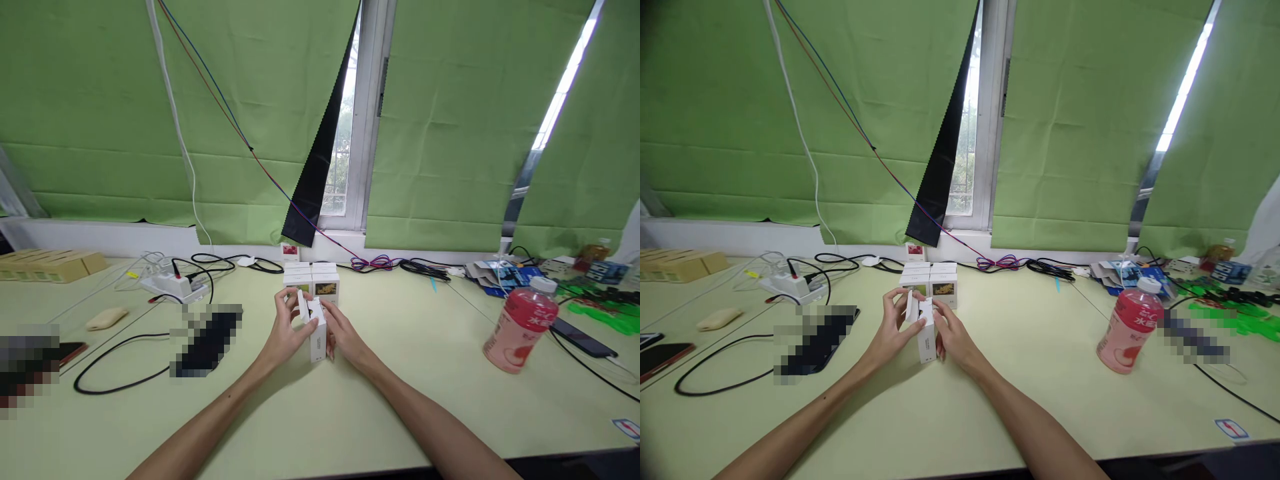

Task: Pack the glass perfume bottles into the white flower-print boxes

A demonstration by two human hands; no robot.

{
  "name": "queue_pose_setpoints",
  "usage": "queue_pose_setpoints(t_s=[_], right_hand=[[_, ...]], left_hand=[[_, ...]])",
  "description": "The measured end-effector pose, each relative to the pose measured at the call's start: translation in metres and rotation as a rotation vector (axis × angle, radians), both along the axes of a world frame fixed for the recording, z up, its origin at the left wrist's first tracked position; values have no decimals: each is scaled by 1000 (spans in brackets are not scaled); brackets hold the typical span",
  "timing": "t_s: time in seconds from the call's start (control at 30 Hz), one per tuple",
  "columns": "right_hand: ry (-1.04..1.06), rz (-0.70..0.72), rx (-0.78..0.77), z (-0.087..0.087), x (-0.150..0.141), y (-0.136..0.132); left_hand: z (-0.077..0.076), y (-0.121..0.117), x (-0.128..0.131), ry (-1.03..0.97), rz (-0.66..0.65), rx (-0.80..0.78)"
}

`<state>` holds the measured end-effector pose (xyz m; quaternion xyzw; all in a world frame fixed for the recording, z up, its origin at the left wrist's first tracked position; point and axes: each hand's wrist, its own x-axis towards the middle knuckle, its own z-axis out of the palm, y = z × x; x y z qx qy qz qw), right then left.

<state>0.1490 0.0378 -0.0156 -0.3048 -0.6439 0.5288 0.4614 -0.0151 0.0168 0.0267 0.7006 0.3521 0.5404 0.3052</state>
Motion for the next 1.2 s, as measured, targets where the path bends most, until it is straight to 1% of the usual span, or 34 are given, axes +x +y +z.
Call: queue_pose_setpoints(t_s=[0.27,0.53,0.8,0.93,1.07,1.2], right_hand=[[2,5,12,3,0,-2],[-3,0,21,2,0,0],[5,6,22,4,0,-3],[2,1,16,5,1,-3],[0,2,17,4,1,-2],[-11,5,15,3,1,-2]], left_hand=[[0,2,-1,-3,-39,-8],[3,0,-1,36,-22,46],[6,-4,-1,118,11,39],[5,-3,-1,114,12,14],[3,-1,-2,94,-9,26],[2,0,-3,115,-20,38]])
